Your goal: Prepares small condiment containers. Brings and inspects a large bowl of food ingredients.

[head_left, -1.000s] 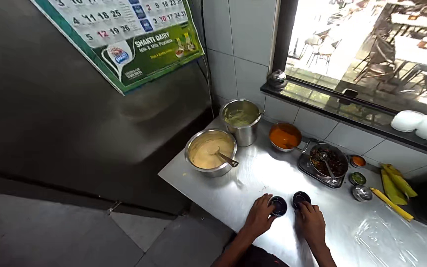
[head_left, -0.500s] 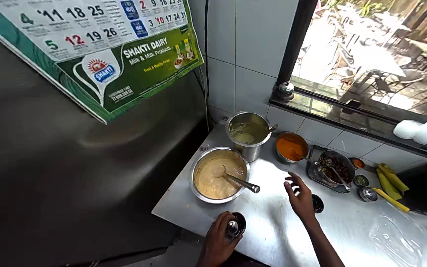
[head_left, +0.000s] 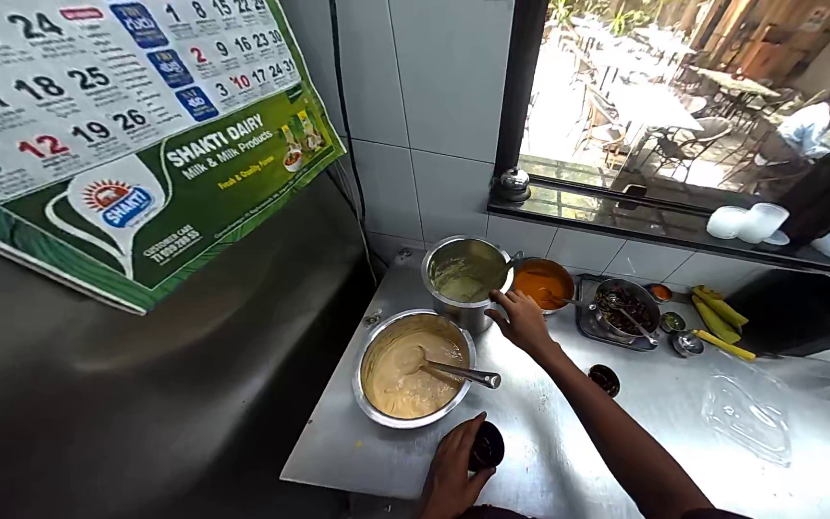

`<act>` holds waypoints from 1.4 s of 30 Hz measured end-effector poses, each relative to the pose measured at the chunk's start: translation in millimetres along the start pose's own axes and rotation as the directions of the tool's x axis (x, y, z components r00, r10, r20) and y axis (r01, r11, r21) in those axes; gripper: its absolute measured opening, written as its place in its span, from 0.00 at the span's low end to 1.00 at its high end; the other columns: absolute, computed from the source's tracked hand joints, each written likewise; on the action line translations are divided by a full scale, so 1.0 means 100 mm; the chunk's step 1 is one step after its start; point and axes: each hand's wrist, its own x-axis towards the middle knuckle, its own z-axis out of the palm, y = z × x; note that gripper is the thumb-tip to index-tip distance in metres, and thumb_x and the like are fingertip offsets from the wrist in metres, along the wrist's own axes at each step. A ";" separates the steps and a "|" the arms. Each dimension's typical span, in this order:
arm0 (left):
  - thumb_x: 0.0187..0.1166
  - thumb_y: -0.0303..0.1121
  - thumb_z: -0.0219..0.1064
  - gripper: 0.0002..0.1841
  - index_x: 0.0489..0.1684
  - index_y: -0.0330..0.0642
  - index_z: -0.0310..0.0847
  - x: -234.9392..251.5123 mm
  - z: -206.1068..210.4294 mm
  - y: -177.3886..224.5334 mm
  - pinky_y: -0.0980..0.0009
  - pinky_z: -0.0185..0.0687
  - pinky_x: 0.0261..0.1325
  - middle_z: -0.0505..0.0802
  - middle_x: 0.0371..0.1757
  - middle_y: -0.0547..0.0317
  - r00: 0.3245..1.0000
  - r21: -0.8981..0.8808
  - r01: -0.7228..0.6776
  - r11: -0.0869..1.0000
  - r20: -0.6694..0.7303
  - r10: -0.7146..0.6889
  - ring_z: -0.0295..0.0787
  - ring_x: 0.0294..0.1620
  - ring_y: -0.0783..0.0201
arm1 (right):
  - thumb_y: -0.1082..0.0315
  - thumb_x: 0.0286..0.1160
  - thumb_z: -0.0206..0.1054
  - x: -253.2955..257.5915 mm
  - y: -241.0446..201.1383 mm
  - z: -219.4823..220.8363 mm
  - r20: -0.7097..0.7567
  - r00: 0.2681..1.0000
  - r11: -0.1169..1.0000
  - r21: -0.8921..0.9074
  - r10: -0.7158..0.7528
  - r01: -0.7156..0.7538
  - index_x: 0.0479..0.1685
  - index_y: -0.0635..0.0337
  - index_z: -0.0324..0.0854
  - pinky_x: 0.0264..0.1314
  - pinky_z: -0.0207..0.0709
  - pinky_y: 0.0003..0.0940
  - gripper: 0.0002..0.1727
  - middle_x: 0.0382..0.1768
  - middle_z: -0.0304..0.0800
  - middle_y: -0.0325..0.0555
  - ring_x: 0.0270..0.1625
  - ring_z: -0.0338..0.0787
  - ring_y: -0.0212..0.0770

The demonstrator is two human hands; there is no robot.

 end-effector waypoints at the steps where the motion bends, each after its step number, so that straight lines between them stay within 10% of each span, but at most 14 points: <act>1: 0.62 0.54 0.81 0.50 0.91 0.57 0.61 0.03 -0.01 0.03 0.54 0.71 0.83 0.80 0.82 0.61 1.000 -0.053 -0.004 0.999 0.024 0.006 0.75 0.81 0.61 | 0.49 0.83 0.65 -0.14 -0.01 -0.02 -0.050 0.999 1.000 0.003 0.006 -0.006 0.68 0.48 0.86 0.56 0.83 0.52 0.22 0.47 0.93 0.47 0.53 0.90 0.52; 10: 0.46 0.44 0.92 0.49 0.76 0.42 0.74 0.49 0.15 0.25 0.64 0.76 0.80 0.81 0.75 0.50 0.997 -0.511 0.036 0.859 0.072 0.001 0.76 0.78 0.60 | 0.49 0.85 0.64 -1.30 0.17 -0.41 -0.174 0.984 0.995 0.100 0.031 -0.014 0.71 0.39 0.86 0.57 0.83 0.41 0.20 0.50 0.94 0.33 0.54 0.89 0.36; 13: 0.48 0.40 0.92 0.48 0.76 0.39 0.73 0.60 0.06 0.42 0.63 0.75 0.82 0.82 0.75 0.51 0.991 -0.602 0.039 0.798 0.125 0.046 0.77 0.78 0.60 | 0.57 0.83 0.67 -1.43 0.30 -0.66 -0.332 0.937 0.971 0.238 0.106 -0.026 0.50 0.48 0.94 0.52 0.85 0.37 0.12 0.42 0.96 0.34 0.45 0.92 0.33; 19: 0.53 0.42 0.90 0.49 0.83 0.49 0.69 0.75 0.27 0.37 0.58 0.70 0.87 0.82 0.80 0.63 0.963 -0.518 0.047 0.854 0.252 0.100 0.74 0.82 0.65 | 0.67 0.80 0.71 -1.46 0.37 -1.12 -0.304 0.811 0.795 0.534 0.499 -0.288 0.48 0.60 0.88 0.37 0.85 0.27 0.07 0.39 0.93 0.41 0.36 0.90 0.32; 24: 0.48 0.64 0.86 0.67 0.93 0.43 0.53 0.94 0.38 0.64 0.47 0.47 0.96 0.61 0.94 0.51 0.962 -0.285 -0.064 0.956 0.237 0.135 0.45 0.96 0.51 | 0.66 0.83 0.68 -1.47 0.41 -1.11 -0.244 0.801 0.732 0.603 0.547 -0.317 0.47 0.58 0.87 0.34 0.85 0.26 0.06 0.34 0.92 0.39 0.31 0.89 0.33; 26: 0.58 0.62 0.82 0.59 0.93 0.43 0.55 0.94 0.14 0.87 0.51 0.54 0.94 0.64 0.93 0.51 0.938 -0.315 -0.102 0.943 0.287 0.197 0.50 0.95 0.54 | 0.64 0.84 0.67 -1.47 0.42 -1.12 -0.190 0.787 0.690 0.627 0.587 -0.363 0.44 0.55 0.86 0.23 0.78 0.24 0.06 0.25 0.89 0.38 0.21 0.83 0.32; 31: 0.82 0.43 0.70 0.17 0.64 0.49 0.89 1.01 -0.72 1.12 0.57 0.87 0.73 0.95 0.60 0.64 0.948 -0.511 -0.156 0.845 0.163 0.273 0.91 0.64 0.63 | 0.46 0.92 0.53 -1.46 0.40 -1.09 0.017 0.741 0.376 0.854 0.672 -0.360 0.36 0.57 0.85 0.21 0.78 0.29 0.26 0.18 0.84 0.44 0.16 0.79 0.36; 36: 0.84 0.38 0.65 0.14 0.57 0.40 0.88 1.43 -1.38 0.86 0.58 0.90 0.60 0.95 0.54 0.55 0.966 -0.415 -0.143 0.898 -0.258 0.034 0.93 0.54 0.57 | 0.36 0.92 0.32 -1.45 0.43 -1.13 0.353 0.738 -0.155 0.933 0.575 -0.325 0.74 0.51 0.81 0.40 0.83 0.29 0.39 0.58 0.93 0.48 0.40 0.91 0.35; 39: 0.86 0.39 0.64 0.18 0.66 0.36 0.82 1.82 -1.61 0.70 0.57 0.85 0.67 0.92 0.62 0.51 0.936 -0.315 -0.055 0.947 -0.346 -0.061 0.90 0.61 0.57 | 0.54 0.93 0.54 -1.36 0.45 -1.15 0.269 0.662 -0.060 0.945 0.700 -0.320 0.55 0.57 0.91 0.41 0.83 0.28 0.22 0.58 0.95 0.44 0.41 0.91 0.33; 42: 0.88 0.47 0.61 0.24 0.73 0.39 0.80 2.30 -1.67 0.52 0.45 0.80 0.72 0.88 0.69 0.45 0.954 -0.194 0.152 0.969 -0.229 -0.195 0.87 0.68 0.50 | 0.70 0.71 0.77 -1.16 0.57 -1.10 0.018 0.650 0.289 0.886 0.759 -0.363 0.47 0.61 0.87 0.38 0.86 0.37 0.10 0.49 0.93 0.47 0.39 0.90 0.40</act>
